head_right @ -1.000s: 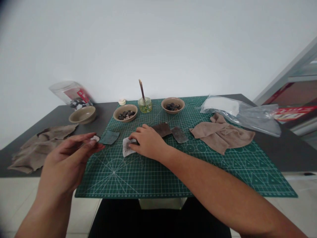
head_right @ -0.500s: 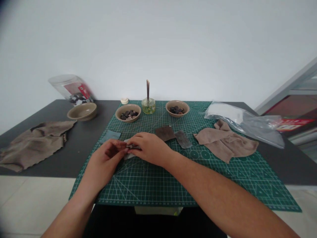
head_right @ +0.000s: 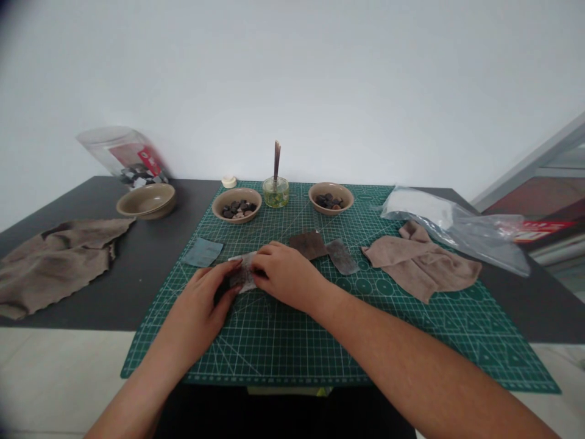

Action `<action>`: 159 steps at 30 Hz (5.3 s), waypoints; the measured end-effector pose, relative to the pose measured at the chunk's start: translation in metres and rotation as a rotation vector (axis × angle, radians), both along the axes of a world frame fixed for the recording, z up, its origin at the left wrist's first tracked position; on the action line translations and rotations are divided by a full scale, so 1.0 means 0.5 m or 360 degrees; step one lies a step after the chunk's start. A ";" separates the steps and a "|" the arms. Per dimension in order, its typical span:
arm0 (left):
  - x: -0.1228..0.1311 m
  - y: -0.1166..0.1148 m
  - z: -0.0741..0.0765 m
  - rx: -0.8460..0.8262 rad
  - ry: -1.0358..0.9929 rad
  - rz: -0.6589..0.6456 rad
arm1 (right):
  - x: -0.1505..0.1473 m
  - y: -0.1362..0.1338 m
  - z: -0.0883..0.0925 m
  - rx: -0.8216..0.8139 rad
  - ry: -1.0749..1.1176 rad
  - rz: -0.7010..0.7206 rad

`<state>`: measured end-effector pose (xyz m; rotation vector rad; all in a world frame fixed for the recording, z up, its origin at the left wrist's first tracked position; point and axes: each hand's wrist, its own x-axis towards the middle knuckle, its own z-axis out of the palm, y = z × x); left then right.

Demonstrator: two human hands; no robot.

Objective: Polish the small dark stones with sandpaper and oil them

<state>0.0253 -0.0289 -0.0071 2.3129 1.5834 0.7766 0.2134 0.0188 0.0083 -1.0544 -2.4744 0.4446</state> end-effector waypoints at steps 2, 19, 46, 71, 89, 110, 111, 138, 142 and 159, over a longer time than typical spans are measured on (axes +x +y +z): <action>0.001 0.000 0.002 -0.0034 -0.0022 0.0031 | -0.003 0.001 0.003 0.0013 -0.0028 -0.0025; 0.008 0.000 0.004 -0.0126 -0.0130 0.0163 | 0.003 0.016 0.009 -0.0051 -0.0056 0.0091; 0.005 0.000 0.003 -0.0149 -0.0211 0.0166 | 0.003 0.020 0.001 -0.0036 0.0010 0.0095; 0.004 0.001 -0.004 -0.0140 -0.0140 0.0190 | 0.004 0.020 0.006 -0.0108 0.0003 0.0086; 0.001 0.003 -0.003 0.0132 0.0069 -0.0053 | 0.001 0.027 0.003 -0.0145 0.0171 0.0059; -0.018 -0.004 -0.001 0.0159 -0.0497 0.0268 | 0.010 0.024 0.013 -0.0273 0.1007 -0.0205; -0.019 -0.005 -0.003 0.0133 -0.0562 0.0310 | 0.011 0.024 0.012 -0.0228 0.1047 -0.0235; -0.022 -0.022 -0.007 -0.0032 -0.0822 0.0232 | 0.014 0.030 -0.007 -0.0370 0.1157 -0.0495; -0.023 -0.033 0.000 -0.0047 -0.0768 0.0060 | 0.017 0.036 0.002 -0.0265 0.1200 -0.0521; -0.109 -0.105 0.047 0.0097 -0.1682 0.0528 | -0.162 0.029 0.030 0.0208 -0.0274 0.0014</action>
